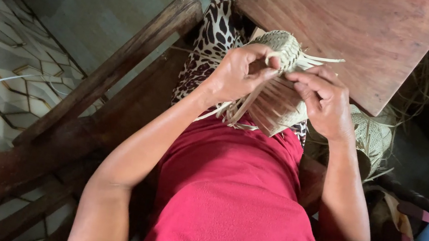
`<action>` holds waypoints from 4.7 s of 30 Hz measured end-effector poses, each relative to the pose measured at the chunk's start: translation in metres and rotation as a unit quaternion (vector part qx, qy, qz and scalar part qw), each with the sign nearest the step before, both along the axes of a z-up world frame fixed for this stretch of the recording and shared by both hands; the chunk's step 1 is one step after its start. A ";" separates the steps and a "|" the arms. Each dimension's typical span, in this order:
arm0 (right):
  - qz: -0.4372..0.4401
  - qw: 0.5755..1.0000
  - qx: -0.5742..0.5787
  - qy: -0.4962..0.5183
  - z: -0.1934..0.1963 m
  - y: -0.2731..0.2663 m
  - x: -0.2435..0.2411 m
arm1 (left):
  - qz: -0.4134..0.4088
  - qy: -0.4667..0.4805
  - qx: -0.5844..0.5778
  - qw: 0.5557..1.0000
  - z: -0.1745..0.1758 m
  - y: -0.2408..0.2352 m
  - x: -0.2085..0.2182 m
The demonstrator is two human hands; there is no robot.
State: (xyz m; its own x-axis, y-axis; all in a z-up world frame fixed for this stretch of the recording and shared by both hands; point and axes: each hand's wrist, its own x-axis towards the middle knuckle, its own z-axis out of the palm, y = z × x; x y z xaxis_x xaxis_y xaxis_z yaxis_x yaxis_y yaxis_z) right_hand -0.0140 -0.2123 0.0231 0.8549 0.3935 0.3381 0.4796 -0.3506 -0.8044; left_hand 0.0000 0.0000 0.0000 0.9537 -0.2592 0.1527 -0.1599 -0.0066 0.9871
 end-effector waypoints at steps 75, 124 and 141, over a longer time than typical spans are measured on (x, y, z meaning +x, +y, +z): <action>-0.078 0.982 0.105 0.138 0.010 -0.012 -0.008 | -0.193 0.104 0.064 0.973 0.040 -0.013 0.003; -0.087 0.977 0.118 0.156 0.011 0.001 -0.006 | 0.072 -0.568 0.441 0.691 0.056 0.007 0.032; 0.041 0.993 0.078 0.080 0.023 -0.001 -0.006 | 0.124 0.089 0.043 0.987 0.054 -0.027 -0.020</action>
State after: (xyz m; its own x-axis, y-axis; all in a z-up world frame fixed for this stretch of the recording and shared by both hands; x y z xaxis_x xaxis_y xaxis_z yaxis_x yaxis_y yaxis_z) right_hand -0.0199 -0.2133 0.0463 0.8692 0.4183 0.2635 0.3639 -0.1804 -0.9138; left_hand -0.0197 -0.0266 0.0545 0.9992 -0.0197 -0.0353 0.0330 -0.1083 0.9936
